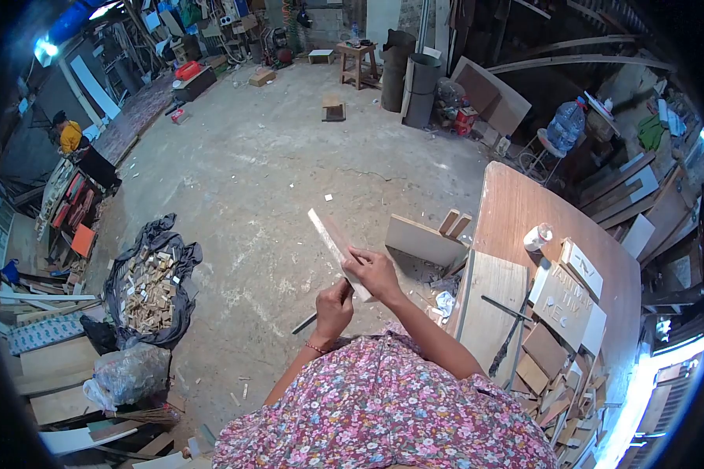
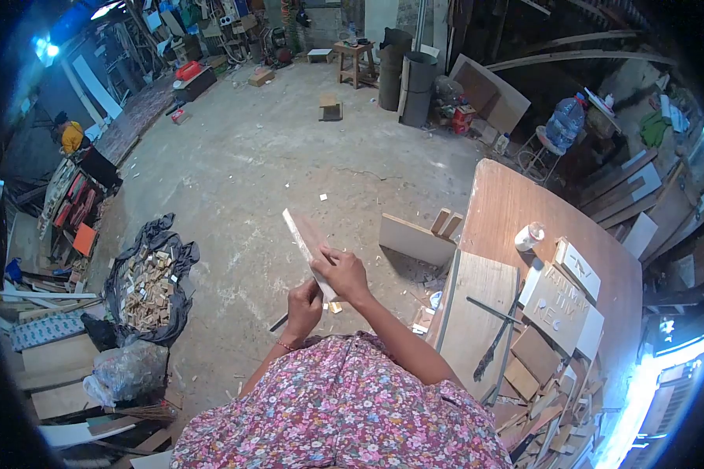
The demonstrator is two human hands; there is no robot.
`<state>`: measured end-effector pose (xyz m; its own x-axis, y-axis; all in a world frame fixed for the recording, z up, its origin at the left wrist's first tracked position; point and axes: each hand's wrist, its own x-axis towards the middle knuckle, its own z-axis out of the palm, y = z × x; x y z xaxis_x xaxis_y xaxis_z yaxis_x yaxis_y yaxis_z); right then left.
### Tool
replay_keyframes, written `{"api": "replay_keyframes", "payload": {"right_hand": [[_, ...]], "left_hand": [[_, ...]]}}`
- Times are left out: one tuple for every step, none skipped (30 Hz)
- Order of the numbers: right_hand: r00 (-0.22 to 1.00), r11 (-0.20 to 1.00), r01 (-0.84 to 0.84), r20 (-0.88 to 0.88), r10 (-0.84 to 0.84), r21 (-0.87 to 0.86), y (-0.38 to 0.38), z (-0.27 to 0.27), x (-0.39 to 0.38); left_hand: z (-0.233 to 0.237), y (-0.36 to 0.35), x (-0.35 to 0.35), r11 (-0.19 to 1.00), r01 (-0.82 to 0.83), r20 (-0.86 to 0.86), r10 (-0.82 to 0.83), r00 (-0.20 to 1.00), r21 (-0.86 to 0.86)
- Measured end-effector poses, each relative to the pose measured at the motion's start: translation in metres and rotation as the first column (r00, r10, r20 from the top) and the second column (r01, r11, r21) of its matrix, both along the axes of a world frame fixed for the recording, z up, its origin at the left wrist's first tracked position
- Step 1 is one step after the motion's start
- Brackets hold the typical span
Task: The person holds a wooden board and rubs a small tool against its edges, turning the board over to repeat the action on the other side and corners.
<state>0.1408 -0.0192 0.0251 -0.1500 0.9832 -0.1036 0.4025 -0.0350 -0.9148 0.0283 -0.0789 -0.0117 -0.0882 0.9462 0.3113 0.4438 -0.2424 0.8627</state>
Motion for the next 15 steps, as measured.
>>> {"api": "replay_keyframes", "payload": {"right_hand": [[0.999,0.999,0.006,-0.042,-0.004,0.033,-0.003,-0.003,-0.001],[0.999,0.999,0.008,-0.040,-0.007,0.032,-0.007,-0.003,0.000],[0.999,0.998,-0.029,-0.014,0.029,0.049,-0.013,-0.001,-0.001],[0.998,0.996,-0.066,0.011,0.065,0.066,-0.020,0.003,-0.002],[0.996,0.994,-0.075,0.053,0.070,0.083,-0.029,0.010,-0.004],[0.996,0.994,-0.071,0.052,0.066,0.086,-0.028,0.010,-0.004],[0.995,0.989,-0.074,0.071,0.065,0.131,-0.027,0.010,-0.003],[0.994,0.982,-0.081,0.092,0.066,0.172,-0.027,0.008,-0.003],[0.998,0.994,-0.064,0.002,0.064,0.086,-0.021,0.006,-0.003],[0.998,0.994,-0.062,-0.001,0.062,0.088,-0.013,0.002,-0.002],[1.000,0.998,-0.020,-0.020,0.021,0.062,-0.005,-0.003,-0.001],[0.999,0.999,0.020,-0.037,-0.018,0.036,0.000,-0.004,0.000],[0.998,1.000,0.019,-0.053,-0.019,-0.011,0.003,-0.002,0.001],[0.998,1.000,0.017,-0.053,-0.017,-0.010,0.002,-0.004,0.000],[0.998,0.999,0.034,-0.049,-0.032,0.041,0.000,-0.006,-0.002]], "left_hand": [[-0.001,0.000,0.000,0.999,-0.042,-0.041,0.043,0.998,0.011],[-0.003,-0.001,0.000,0.996,-0.084,-0.081,0.086,0.993,0.021],[-0.007,0.002,-0.004,0.996,-0.083,-0.079,0.085,0.993,0.018],[-0.012,0.006,-0.011,0.985,-0.175,-0.063,0.174,0.983,-0.011],[-0.015,0.010,-0.016,0.964,-0.263,-0.050,0.261,0.964,-0.038],[-0.011,0.013,-0.015,0.965,-0.259,-0.051,0.257,0.965,-0.035],[-0.004,0.012,-0.013,0.970,-0.242,-0.040,0.242,0.970,-0.005],[-0.002,0.009,-0.013,0.973,-0.229,-0.029,0.229,0.973,0.022],[-0.025,0.012,-0.019,0.979,-0.198,-0.075,0.195,0.978,-0.038],[-0.020,0.009,-0.016,0.980,-0.197,-0.077,0.194,0.978,-0.036],[-0.014,0.005,-0.008,0.993,-0.118,-0.061,0.117,0.991,-0.011],[-0.007,0.001,0.000,0.999,-0.041,-0.047,0.042,0.998,0.016],[0.001,0.000,0.005,0.999,-0.032,0.004,0.032,0.999,0.002],[0.002,-0.001,0.004,0.999,-0.034,0.004,0.034,0.999,0.002],[0.002,-0.002,0.002,0.999,-0.048,-0.052,0.047,0.998,-0.015]]}}
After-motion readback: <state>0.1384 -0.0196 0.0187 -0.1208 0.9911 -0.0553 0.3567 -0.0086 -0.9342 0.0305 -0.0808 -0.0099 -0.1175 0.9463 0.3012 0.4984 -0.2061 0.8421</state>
